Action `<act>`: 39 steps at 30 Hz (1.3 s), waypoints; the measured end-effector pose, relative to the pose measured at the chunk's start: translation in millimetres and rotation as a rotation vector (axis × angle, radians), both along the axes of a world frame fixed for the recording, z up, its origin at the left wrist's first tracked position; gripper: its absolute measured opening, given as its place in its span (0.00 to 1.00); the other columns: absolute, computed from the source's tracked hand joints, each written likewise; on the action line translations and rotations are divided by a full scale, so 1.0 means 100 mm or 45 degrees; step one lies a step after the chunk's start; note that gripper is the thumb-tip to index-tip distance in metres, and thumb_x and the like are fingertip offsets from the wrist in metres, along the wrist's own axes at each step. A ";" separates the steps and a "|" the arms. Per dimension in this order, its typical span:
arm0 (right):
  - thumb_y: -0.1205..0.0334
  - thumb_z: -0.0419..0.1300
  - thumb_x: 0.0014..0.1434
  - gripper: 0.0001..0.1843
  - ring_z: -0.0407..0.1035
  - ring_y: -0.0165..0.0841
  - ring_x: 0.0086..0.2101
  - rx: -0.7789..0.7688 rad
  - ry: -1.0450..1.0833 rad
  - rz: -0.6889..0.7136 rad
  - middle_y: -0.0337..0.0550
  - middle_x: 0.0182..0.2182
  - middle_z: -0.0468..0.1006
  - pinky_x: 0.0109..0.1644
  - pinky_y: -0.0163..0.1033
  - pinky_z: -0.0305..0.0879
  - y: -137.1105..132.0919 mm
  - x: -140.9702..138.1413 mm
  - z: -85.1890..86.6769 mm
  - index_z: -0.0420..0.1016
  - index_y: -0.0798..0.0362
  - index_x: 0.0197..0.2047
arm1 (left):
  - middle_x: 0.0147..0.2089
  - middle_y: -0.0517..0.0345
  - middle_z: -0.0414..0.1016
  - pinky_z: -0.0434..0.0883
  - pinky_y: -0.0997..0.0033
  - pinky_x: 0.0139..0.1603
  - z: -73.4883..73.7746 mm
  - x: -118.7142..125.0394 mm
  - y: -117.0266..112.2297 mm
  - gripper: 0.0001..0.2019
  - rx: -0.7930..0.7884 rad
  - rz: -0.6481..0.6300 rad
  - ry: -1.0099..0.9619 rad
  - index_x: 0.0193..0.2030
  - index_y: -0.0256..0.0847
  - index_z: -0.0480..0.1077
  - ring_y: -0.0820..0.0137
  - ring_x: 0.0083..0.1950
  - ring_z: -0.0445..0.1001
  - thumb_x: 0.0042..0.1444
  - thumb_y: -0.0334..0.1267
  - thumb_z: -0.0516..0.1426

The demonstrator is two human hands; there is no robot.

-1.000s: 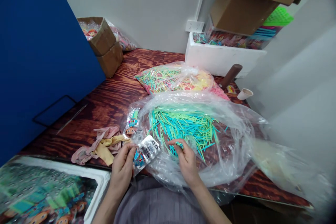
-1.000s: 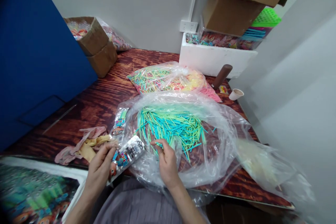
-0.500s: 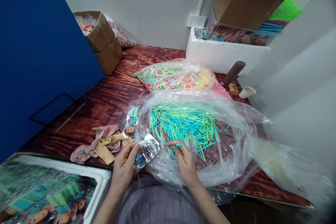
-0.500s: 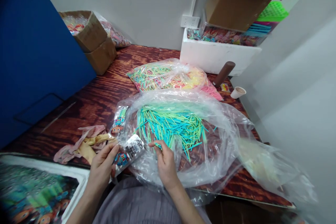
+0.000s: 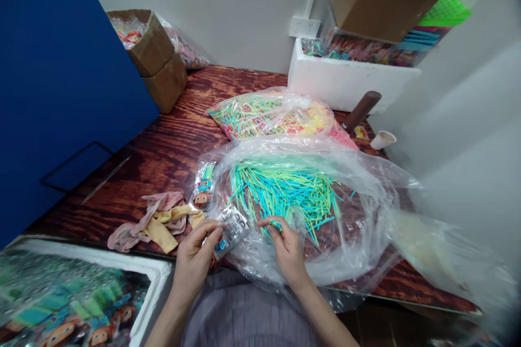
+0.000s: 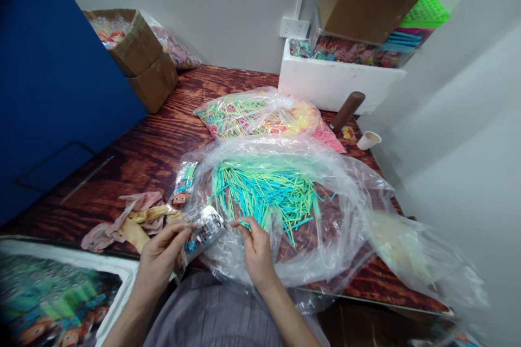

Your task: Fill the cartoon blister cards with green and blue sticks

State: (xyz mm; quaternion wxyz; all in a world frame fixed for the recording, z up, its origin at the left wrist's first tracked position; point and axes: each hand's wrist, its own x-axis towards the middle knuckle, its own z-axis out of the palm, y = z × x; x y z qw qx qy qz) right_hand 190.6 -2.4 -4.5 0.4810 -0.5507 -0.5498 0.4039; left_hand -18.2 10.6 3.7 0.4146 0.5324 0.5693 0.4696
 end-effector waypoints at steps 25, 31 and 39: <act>0.53 0.65 0.58 0.09 0.75 0.41 0.47 -0.130 1.107 0.131 0.43 0.38 0.84 0.61 0.51 0.61 0.59 -0.27 0.77 0.76 0.49 0.37 | 0.39 0.55 0.78 0.68 0.71 0.45 0.08 0.22 -0.06 0.10 -0.041 -0.386 -0.171 0.43 0.45 0.81 0.67 0.42 0.74 0.61 0.40 0.58; 0.53 0.67 0.56 0.11 0.74 0.43 0.50 -0.352 1.145 0.156 0.44 0.39 0.84 0.64 0.54 0.56 0.40 -0.34 0.63 0.77 0.50 0.37 | 0.39 0.54 0.79 0.69 0.71 0.44 0.06 0.22 -0.07 0.11 -0.050 -0.320 -0.255 0.43 0.44 0.81 0.66 0.42 0.75 0.61 0.41 0.58; 0.52 0.63 0.60 0.12 0.66 0.42 0.58 -0.325 0.664 0.292 0.46 0.54 0.77 0.65 0.50 0.55 0.24 -0.26 0.69 0.75 0.49 0.43 | 0.42 0.53 0.79 0.70 0.69 0.47 -0.01 0.27 -0.06 0.11 0.009 -0.269 -0.158 0.43 0.43 0.80 0.65 0.45 0.75 0.61 0.42 0.58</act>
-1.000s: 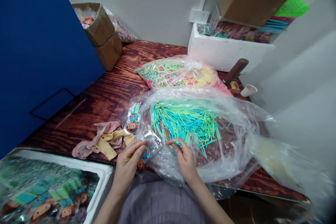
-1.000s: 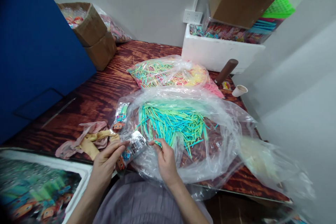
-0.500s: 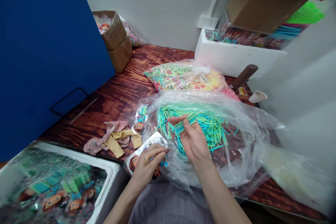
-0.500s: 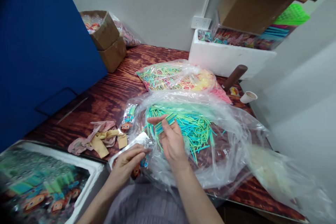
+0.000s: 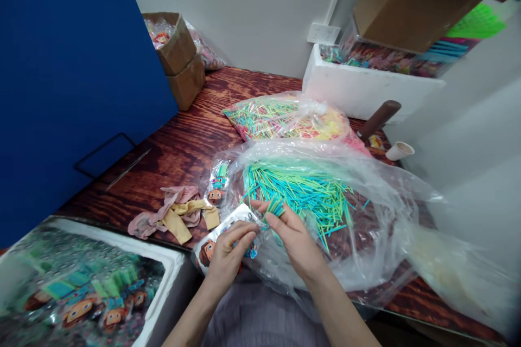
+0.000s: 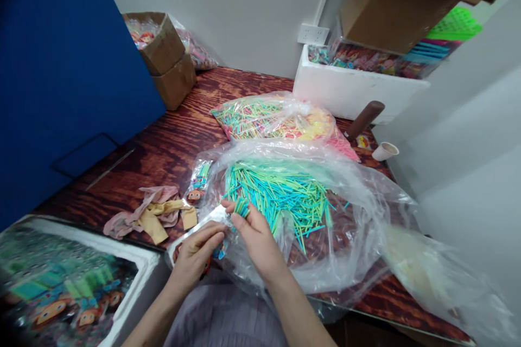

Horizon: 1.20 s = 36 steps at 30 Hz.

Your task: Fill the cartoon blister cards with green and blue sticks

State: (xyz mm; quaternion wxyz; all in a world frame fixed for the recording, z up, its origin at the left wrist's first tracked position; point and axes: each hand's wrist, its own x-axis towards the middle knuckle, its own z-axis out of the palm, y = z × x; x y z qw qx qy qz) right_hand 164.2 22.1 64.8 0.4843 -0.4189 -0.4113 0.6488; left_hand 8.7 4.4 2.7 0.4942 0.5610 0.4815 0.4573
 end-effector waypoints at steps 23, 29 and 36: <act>0.66 0.53 0.67 0.09 0.66 0.40 0.52 0.655 -1.012 0.236 0.45 0.47 0.75 0.56 0.47 0.62 -0.09 -0.05 0.14 0.73 0.49 0.37 | 0.41 0.54 0.79 0.71 0.68 0.49 0.22 -0.15 0.03 0.11 -0.175 -0.086 -0.202 0.42 0.41 0.78 0.64 0.45 0.75 0.57 0.43 0.60; 0.63 0.55 0.67 0.17 0.65 0.39 0.56 0.560 -0.711 0.080 0.46 0.57 0.71 0.61 0.46 0.61 -0.20 -0.22 0.07 0.67 0.44 0.58 | 0.36 0.57 0.78 0.70 0.71 0.41 0.35 -0.31 0.10 0.12 -0.291 -0.218 -0.205 0.39 0.39 0.78 0.67 0.38 0.74 0.56 0.46 0.61; 0.56 0.54 0.66 0.12 0.74 0.39 0.41 0.209 -0.699 -0.124 0.44 0.38 0.80 0.46 0.43 0.68 0.12 0.19 -0.42 0.76 0.51 0.43 | 0.35 0.58 0.76 0.69 0.73 0.38 0.29 -0.65 0.84 0.15 -0.116 0.187 -0.087 0.39 0.39 0.76 0.70 0.36 0.72 0.52 0.48 0.63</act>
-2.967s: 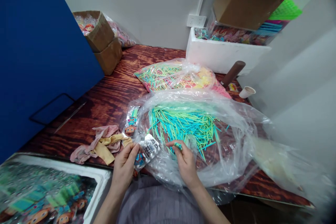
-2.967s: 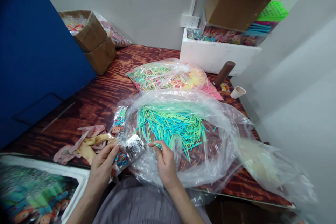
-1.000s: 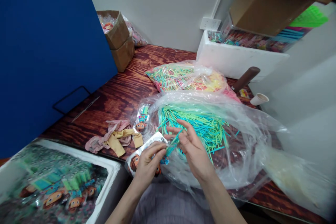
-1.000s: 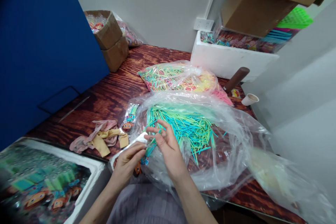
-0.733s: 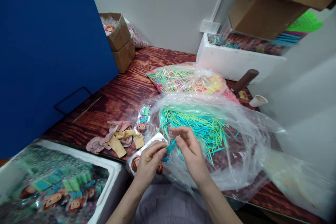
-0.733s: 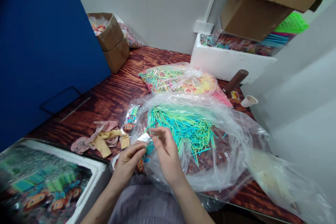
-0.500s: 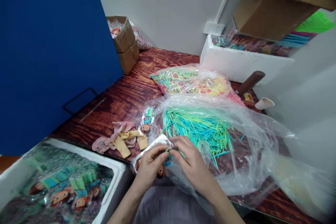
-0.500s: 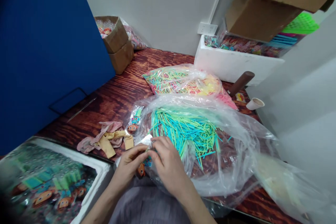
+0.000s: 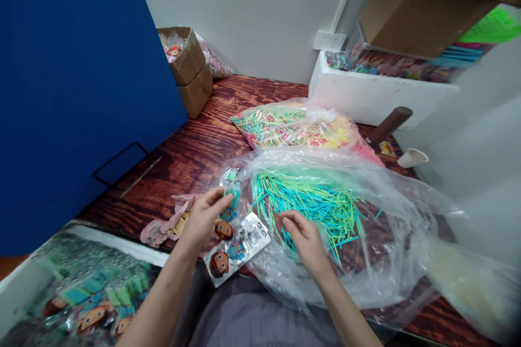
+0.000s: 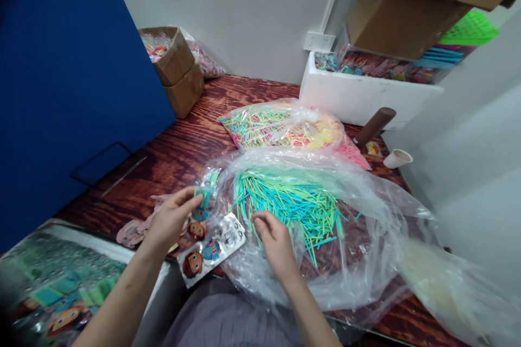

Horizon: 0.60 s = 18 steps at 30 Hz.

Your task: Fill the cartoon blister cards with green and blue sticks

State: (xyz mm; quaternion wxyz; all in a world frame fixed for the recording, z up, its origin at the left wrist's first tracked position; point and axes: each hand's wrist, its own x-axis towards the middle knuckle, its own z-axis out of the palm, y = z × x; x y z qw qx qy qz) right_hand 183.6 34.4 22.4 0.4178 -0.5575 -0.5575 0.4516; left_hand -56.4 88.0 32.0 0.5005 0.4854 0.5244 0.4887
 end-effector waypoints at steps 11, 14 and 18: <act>0.63 0.54 0.64 0.12 0.63 0.47 0.48 0.211 -1.486 0.003 0.57 0.44 0.75 0.51 0.48 0.58 0.69 -0.24 -0.17 0.77 0.57 0.44 | 0.51 0.43 0.72 0.59 0.46 0.63 -0.64 0.02 0.84 0.14 0.167 0.403 0.775 0.44 0.40 0.74 0.50 0.59 0.66 0.52 0.42 0.57; 0.65 0.54 0.63 0.14 0.63 0.49 0.50 0.101 -1.669 0.115 0.62 0.48 0.74 0.52 0.49 0.56 0.91 -0.36 -0.19 0.78 0.61 0.45 | 0.56 0.42 0.71 0.58 0.47 0.64 -0.60 -0.01 0.75 0.18 0.209 0.406 0.856 0.51 0.40 0.71 0.50 0.61 0.64 0.55 0.42 0.56; 0.71 0.54 0.60 0.14 0.66 0.49 0.50 -0.019 -1.719 0.148 0.67 0.48 0.75 0.50 0.48 0.57 1.10 -0.48 -0.23 0.79 0.63 0.45 | 0.55 0.45 0.72 0.60 0.53 0.63 -0.37 -0.07 0.58 0.15 0.288 0.350 0.883 0.49 0.41 0.72 0.55 0.60 0.66 0.57 0.43 0.55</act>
